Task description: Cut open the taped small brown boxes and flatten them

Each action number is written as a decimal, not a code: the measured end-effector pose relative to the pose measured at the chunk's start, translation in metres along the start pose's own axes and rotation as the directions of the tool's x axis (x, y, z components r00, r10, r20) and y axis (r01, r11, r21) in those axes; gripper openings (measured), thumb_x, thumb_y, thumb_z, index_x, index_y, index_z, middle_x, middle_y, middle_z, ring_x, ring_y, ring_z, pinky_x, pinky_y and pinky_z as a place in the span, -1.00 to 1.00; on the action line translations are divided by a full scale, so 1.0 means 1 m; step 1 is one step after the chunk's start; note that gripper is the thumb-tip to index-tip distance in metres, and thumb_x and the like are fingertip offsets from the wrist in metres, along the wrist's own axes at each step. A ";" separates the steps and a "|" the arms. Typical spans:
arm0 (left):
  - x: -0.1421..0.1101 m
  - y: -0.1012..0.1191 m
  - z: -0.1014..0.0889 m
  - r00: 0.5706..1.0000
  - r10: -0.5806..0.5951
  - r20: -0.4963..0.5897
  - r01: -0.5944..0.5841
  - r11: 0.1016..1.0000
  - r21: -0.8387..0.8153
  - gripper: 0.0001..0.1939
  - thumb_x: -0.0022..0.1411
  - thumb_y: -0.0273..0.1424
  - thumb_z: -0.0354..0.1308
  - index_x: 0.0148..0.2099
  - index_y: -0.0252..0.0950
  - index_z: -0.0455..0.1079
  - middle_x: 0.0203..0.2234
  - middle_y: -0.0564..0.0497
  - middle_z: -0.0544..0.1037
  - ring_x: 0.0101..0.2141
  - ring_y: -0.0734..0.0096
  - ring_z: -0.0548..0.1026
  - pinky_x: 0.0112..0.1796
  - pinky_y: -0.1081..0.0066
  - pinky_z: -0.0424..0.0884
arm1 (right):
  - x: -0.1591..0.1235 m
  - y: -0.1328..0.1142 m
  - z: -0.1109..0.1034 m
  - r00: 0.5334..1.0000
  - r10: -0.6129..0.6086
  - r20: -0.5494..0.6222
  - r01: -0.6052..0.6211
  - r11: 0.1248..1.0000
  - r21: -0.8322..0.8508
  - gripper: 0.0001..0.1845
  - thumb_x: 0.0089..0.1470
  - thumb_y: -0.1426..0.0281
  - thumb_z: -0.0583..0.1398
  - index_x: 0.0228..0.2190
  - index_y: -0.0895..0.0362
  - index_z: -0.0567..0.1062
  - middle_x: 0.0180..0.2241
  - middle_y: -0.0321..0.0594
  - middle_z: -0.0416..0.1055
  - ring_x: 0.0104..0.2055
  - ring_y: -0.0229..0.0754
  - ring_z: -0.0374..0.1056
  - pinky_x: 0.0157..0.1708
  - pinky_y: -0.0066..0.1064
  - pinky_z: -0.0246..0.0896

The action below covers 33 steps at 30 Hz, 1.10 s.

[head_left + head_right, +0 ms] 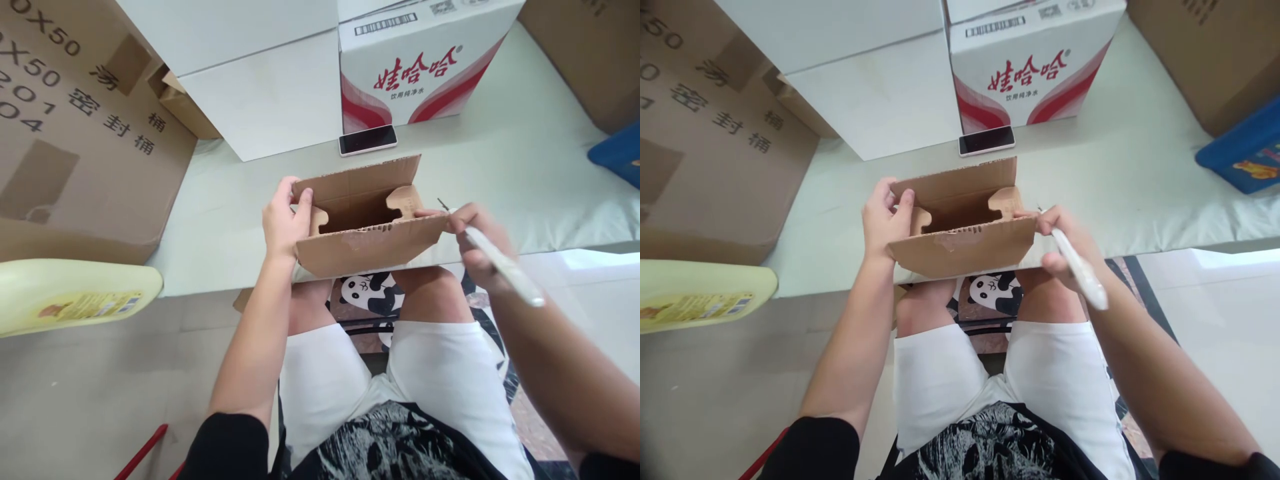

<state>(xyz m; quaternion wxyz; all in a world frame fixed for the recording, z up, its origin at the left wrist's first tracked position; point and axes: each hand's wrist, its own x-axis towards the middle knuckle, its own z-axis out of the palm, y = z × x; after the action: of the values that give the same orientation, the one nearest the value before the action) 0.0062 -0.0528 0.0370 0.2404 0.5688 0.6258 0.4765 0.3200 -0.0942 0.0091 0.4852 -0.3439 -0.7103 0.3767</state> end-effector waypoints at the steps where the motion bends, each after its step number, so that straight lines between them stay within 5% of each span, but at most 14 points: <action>1: 0.000 -0.003 -0.001 0.999 0.001 0.033 0.000 0.999 -0.042 -0.76 0.32 -0.12 0.27 -0.15 -0.17 0.48 -0.41 0.04 0.55 -0.38 0.33 0.51 -0.33 0.38 0.41 | 0.000 0.000 0.002 0.999 0.034 -0.006 -0.034 0.997 -0.065 -0.42 0.04 -0.15 0.36 -0.30 0.00 0.29 -0.16 -0.13 0.64 0.12 0.16 0.56 0.09 0.04 0.41; 4: -0.008 -0.011 -0.011 0.988 0.047 0.145 -0.024 0.988 -0.151 -0.59 0.36 0.04 0.13 -0.23 -0.19 0.54 -0.16 -0.07 0.62 -0.13 0.22 0.60 -0.09 0.27 0.53 | 0.001 0.002 0.012 0.972 0.128 -0.198 -0.168 0.966 -0.198 -0.48 0.02 0.07 0.44 -0.34 -0.01 0.23 -0.15 -0.16 0.62 -0.02 0.09 0.59 -0.03 0.00 0.47; 8: -0.032 -0.005 -0.033 0.941 0.175 0.291 -0.156 0.984 -0.089 -0.34 0.41 0.19 -0.14 -0.06 -0.17 0.59 0.18 -0.16 0.52 0.23 -0.01 0.45 0.25 0.00 0.41 | 0.004 0.007 0.025 0.922 0.225 -0.315 -0.291 0.939 -0.184 -0.53 0.04 0.21 0.41 -0.25 -0.04 0.21 0.20 -0.09 0.49 0.22 0.19 0.47 0.09 0.17 0.43; 12: -0.055 0.018 -0.034 0.825 0.237 0.513 -0.454 0.818 0.353 -0.34 0.15 0.07 0.35 0.18 -0.18 0.48 0.38 -0.19 0.34 0.44 -0.32 0.11 0.40 -0.33 0.04 | 0.008 0.007 0.027 0.915 0.315 -0.253 -0.366 0.911 -0.190 -0.50 0.00 0.25 0.43 -0.22 -0.05 0.21 0.29 -0.06 0.40 0.33 0.25 0.36 0.23 0.31 0.29; 14: -0.062 0.023 -0.029 0.756 0.184 0.628 -0.512 0.764 0.393 -0.20 0.10 -0.10 0.46 0.34 -0.15 0.34 0.44 -0.17 0.26 0.48 -0.32 0.05 0.40 -0.32 0.09 | 0.007 0.007 0.026 0.917 0.329 -0.227 -0.367 0.918 -0.150 -0.48 0.02 0.19 0.43 -0.22 -0.04 0.20 0.30 -0.03 0.39 0.37 0.25 0.33 0.28 0.34 0.23; 16: -0.066 0.019 -0.027 0.748 0.171 0.641 -0.511 0.765 0.392 -0.21 0.19 -0.19 0.43 0.41 -0.09 0.27 0.47 -0.12 0.23 0.49 -0.26 0.03 0.40 -0.27 0.15 | 0.004 0.010 0.026 0.923 0.327 -0.200 -0.348 0.934 -0.082 -0.45 0.04 0.06 0.41 -0.22 -0.05 0.18 0.31 -0.02 0.38 0.39 0.24 0.30 0.28 0.32 0.25; 21: -0.068 -0.025 -0.051 0.875 0.172 0.452 -0.330 0.895 0.299 -0.28 0.27 -0.02 0.34 0.41 0.02 0.29 0.49 -0.07 0.20 0.51 -0.24 0.00 0.41 -0.34 0.07 | -0.009 0.025 0.031 0.918 0.328 -0.223 -0.308 0.944 0.120 -0.44 0.14 -0.18 0.24 -0.20 -0.07 0.14 0.23 -0.07 0.47 0.35 0.12 0.37 0.26 0.19 0.30; 25: -0.079 -0.066 -0.070 0.983 0.019 0.181 -0.010 0.999 -0.051 -0.14 0.13 0.05 0.44 0.40 0.02 0.27 0.50 -0.10 0.16 0.50 -0.12 0.07 0.45 -0.18 0.07 | -0.003 0.027 0.064 0.919 0.387 -0.072 -0.366 0.907 0.206 -0.37 0.11 -0.24 0.23 -0.21 -0.05 0.11 0.31 -0.01 0.39 0.41 0.12 0.27 0.29 0.17 0.22; 29: -0.095 -0.079 -0.065 0.978 -0.206 0.025 0.192 0.855 -0.482 -0.36 0.09 -0.04 0.51 0.17 -0.02 0.44 0.21 -0.06 0.51 0.21 0.14 0.51 0.24 0.10 0.48 | 0.012 0.009 0.110 0.902 0.344 0.260 -0.414 0.859 0.302 -0.37 0.12 -0.18 0.26 -0.23 -0.02 0.08 0.34 0.08 0.29 0.27 0.09 0.39 0.08 0.01 0.39; 33: -0.111 -0.062 -0.033 0.917 -0.378 0.130 0.348 0.596 -0.723 -0.48 0.12 -0.10 0.50 0.07 -0.02 0.45 0.13 0.01 0.57 0.01 0.32 0.58 0.03 0.23 0.61 | 0.016 -0.015 0.120 0.944 0.224 0.244 -0.286 0.922 0.260 -0.44 0.13 -0.03 0.31 -0.24 -0.02 0.10 0.45 0.09 0.14 0.49 0.12 0.11 0.30 0.07 0.16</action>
<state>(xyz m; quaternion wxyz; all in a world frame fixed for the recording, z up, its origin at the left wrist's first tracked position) -0.0250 -0.1613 -0.0297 0.5279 0.2757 0.4880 0.6381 0.1997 -0.1117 -0.0008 0.3996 -0.3167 -0.6428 0.5717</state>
